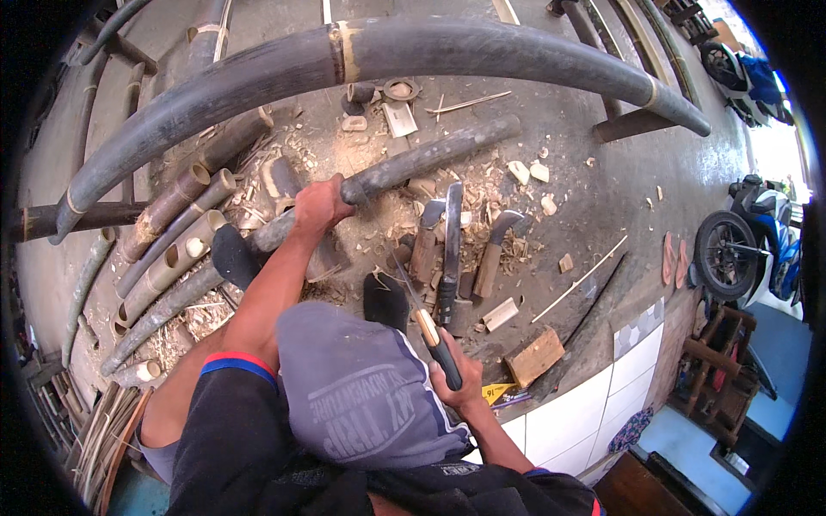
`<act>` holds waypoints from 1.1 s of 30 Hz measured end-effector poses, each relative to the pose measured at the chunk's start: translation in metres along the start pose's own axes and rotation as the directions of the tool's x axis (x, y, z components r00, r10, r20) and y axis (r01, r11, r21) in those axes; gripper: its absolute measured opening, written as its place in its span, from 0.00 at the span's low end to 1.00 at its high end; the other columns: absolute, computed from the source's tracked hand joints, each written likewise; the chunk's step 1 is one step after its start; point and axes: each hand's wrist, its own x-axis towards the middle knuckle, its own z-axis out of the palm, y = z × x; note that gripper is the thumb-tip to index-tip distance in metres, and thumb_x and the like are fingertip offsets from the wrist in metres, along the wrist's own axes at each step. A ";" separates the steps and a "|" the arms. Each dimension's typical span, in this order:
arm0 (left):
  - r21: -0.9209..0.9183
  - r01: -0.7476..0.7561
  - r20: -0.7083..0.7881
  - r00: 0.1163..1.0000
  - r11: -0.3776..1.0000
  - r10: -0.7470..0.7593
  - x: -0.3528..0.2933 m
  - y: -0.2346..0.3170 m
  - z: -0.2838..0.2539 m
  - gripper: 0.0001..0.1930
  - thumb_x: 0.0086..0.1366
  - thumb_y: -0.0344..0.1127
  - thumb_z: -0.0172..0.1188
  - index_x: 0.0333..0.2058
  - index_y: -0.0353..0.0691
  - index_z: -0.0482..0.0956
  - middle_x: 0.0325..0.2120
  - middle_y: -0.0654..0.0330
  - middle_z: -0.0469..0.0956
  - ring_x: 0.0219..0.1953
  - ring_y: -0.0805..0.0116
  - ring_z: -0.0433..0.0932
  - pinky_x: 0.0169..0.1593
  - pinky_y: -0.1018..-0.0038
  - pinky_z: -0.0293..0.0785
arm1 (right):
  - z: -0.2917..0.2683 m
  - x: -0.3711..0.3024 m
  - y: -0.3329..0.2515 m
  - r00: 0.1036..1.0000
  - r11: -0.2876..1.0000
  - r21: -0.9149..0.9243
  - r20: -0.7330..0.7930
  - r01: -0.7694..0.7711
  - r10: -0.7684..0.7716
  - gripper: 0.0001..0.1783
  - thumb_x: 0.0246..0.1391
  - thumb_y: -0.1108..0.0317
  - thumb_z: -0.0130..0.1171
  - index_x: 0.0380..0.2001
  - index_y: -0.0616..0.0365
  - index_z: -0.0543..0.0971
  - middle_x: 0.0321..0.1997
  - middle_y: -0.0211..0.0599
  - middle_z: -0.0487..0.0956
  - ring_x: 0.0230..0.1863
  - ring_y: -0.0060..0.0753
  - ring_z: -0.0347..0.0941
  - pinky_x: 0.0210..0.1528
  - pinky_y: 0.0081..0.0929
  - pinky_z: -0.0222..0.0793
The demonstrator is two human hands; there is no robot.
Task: The person sits on the floor and uses a knife to split and shape bamboo pieces. They repeatedly cut, split, and refine the bamboo, handling multiple segments and tools throughout the process.
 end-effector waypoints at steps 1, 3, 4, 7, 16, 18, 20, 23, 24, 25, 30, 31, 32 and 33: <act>-0.002 -0.001 0.002 1.000 1.000 0.001 0.000 0.001 0.001 0.27 0.49 0.51 0.72 0.44 0.41 0.80 0.35 0.45 0.86 0.42 0.44 0.85 0.47 0.51 0.80 | 0.009 0.013 0.006 0.999 0.999 -0.016 -0.017 0.048 -0.049 0.37 0.57 0.64 0.66 0.69 0.59 0.70 0.35 0.53 0.86 0.31 0.51 0.86 0.35 0.39 0.79; -0.012 -0.003 0.003 1.000 1.000 0.003 0.001 0.005 0.003 0.26 0.50 0.51 0.72 0.43 0.41 0.80 0.35 0.45 0.86 0.43 0.43 0.85 0.47 0.51 0.80 | 0.031 0.059 0.011 0.999 0.999 -0.017 0.000 0.032 -0.032 0.35 0.58 0.63 0.65 0.68 0.59 0.70 0.32 0.54 0.84 0.28 0.53 0.84 0.32 0.41 0.78; -0.024 -0.003 -0.015 1.000 1.000 0.002 0.004 0.005 0.003 0.26 0.50 0.51 0.72 0.43 0.41 0.80 0.35 0.45 0.86 0.43 0.43 0.85 0.47 0.51 0.80 | 0.045 0.100 0.008 0.999 1.000 0.003 0.033 -0.023 0.023 0.34 0.59 0.63 0.65 0.68 0.58 0.71 0.30 0.54 0.84 0.27 0.53 0.83 0.31 0.42 0.77; -0.051 0.010 -0.035 0.999 0.999 -0.012 0.004 0.002 0.006 0.26 0.50 0.51 0.72 0.43 0.41 0.80 0.35 0.45 0.86 0.42 0.43 0.85 0.47 0.51 0.80 | 0.069 0.144 0.002 0.995 0.994 0.084 -0.073 0.071 -0.065 0.32 0.60 0.63 0.64 0.67 0.56 0.72 0.28 0.54 0.82 0.25 0.55 0.81 0.29 0.45 0.75; -0.013 0.036 0.013 0.999 0.999 -0.036 0.002 -0.008 -0.001 0.27 0.49 0.52 0.73 0.44 0.42 0.80 0.35 0.46 0.86 0.42 0.44 0.85 0.47 0.51 0.80 | 0.009 0.011 0.009 0.998 0.999 -0.006 0.046 -0.051 0.051 0.36 0.55 0.66 0.64 0.68 0.61 0.72 0.45 0.56 0.86 0.42 0.50 0.88 0.44 0.36 0.82; -0.019 0.031 0.018 0.999 0.999 -0.031 0.005 0.001 0.004 0.27 0.50 0.52 0.73 0.44 0.42 0.80 0.36 0.45 0.86 0.42 0.44 0.85 0.47 0.51 0.80 | 0.039 0.080 0.010 1.000 0.999 0.024 -0.008 0.026 -0.026 0.33 0.58 0.65 0.63 0.67 0.60 0.72 0.39 0.56 0.85 0.35 0.53 0.86 0.38 0.39 0.80; -0.023 0.028 0.003 1.000 0.999 -0.028 0.009 0.007 0.003 0.27 0.50 0.52 0.73 0.45 0.42 0.80 0.36 0.45 0.86 0.42 0.44 0.85 0.48 0.51 0.80 | 0.069 0.148 0.000 1.000 0.998 0.063 -0.028 0.014 -0.013 0.33 0.60 0.63 0.63 0.67 0.58 0.71 0.32 0.57 0.82 0.32 0.58 0.84 0.33 0.43 0.77; -0.040 0.025 0.016 1.000 0.999 -0.025 0.002 0.007 0.008 0.28 0.49 0.52 0.73 0.45 0.42 0.80 0.36 0.45 0.86 0.42 0.44 0.86 0.48 0.52 0.80 | 0.076 0.143 0.010 1.000 0.995 0.100 -0.024 -0.010 0.012 0.34 0.60 0.62 0.64 0.68 0.57 0.70 0.28 0.56 0.80 0.29 0.59 0.83 0.32 0.45 0.76; -0.041 0.027 0.025 0.999 0.999 -0.026 0.001 0.000 0.010 0.28 0.49 0.53 0.73 0.45 0.42 0.80 0.36 0.45 0.86 0.42 0.44 0.86 0.47 0.52 0.81 | 0.073 0.134 0.013 0.999 0.993 0.110 0.003 -0.033 0.033 0.34 0.60 0.62 0.65 0.68 0.57 0.70 0.28 0.56 0.80 0.29 0.59 0.83 0.32 0.45 0.76; -0.032 0.031 0.025 0.999 0.999 -0.030 0.005 -0.011 0.005 0.28 0.49 0.53 0.73 0.45 0.42 0.80 0.36 0.45 0.86 0.42 0.44 0.86 0.47 0.52 0.81 | 0.063 0.107 0.015 1.000 0.998 0.068 0.022 0.000 -0.001 0.35 0.59 0.63 0.64 0.68 0.58 0.70 0.34 0.57 0.83 0.32 0.57 0.85 0.34 0.43 0.79; -0.014 0.020 0.016 1.000 1.000 -0.020 0.002 -0.003 -0.001 0.28 0.49 0.53 0.73 0.44 0.41 0.80 0.35 0.45 0.86 0.42 0.44 0.86 0.47 0.52 0.80 | 0.014 -0.003 0.031 0.998 0.998 0.006 0.006 0.055 -0.055 0.36 0.58 0.63 0.64 0.69 0.61 0.69 0.48 0.56 0.85 0.39 0.54 0.86 0.40 0.41 0.82; -0.019 0.006 0.004 1.000 1.000 -0.006 0.004 0.000 0.002 0.28 0.49 0.53 0.73 0.44 0.41 0.80 0.35 0.45 0.86 0.42 0.44 0.86 0.47 0.52 0.80 | 0.020 0.016 0.028 0.999 0.999 0.003 0.004 0.051 -0.051 0.36 0.58 0.63 0.64 0.69 0.60 0.69 0.47 0.57 0.85 0.38 0.55 0.86 0.39 0.42 0.81; -0.019 0.000 -0.011 1.000 1.000 0.000 0.004 -0.001 0.005 0.28 0.49 0.53 0.72 0.44 0.41 0.80 0.35 0.46 0.86 0.42 0.44 0.86 0.47 0.52 0.80 | 0.031 0.041 0.025 0.999 0.999 0.008 0.007 0.053 -0.053 0.36 0.58 0.62 0.63 0.69 0.60 0.69 0.46 0.58 0.85 0.38 0.55 0.86 0.39 0.43 0.81; -0.023 -0.014 -0.019 1.000 1.000 0.014 0.005 0.001 0.006 0.27 0.50 0.53 0.72 0.43 0.42 0.80 0.35 0.46 0.86 0.42 0.44 0.86 0.47 0.52 0.80 | 0.044 0.079 0.024 1.000 0.999 0.024 0.017 0.024 -0.024 0.36 0.58 0.62 0.63 0.68 0.60 0.70 0.42 0.58 0.85 0.36 0.56 0.85 0.37 0.44 0.80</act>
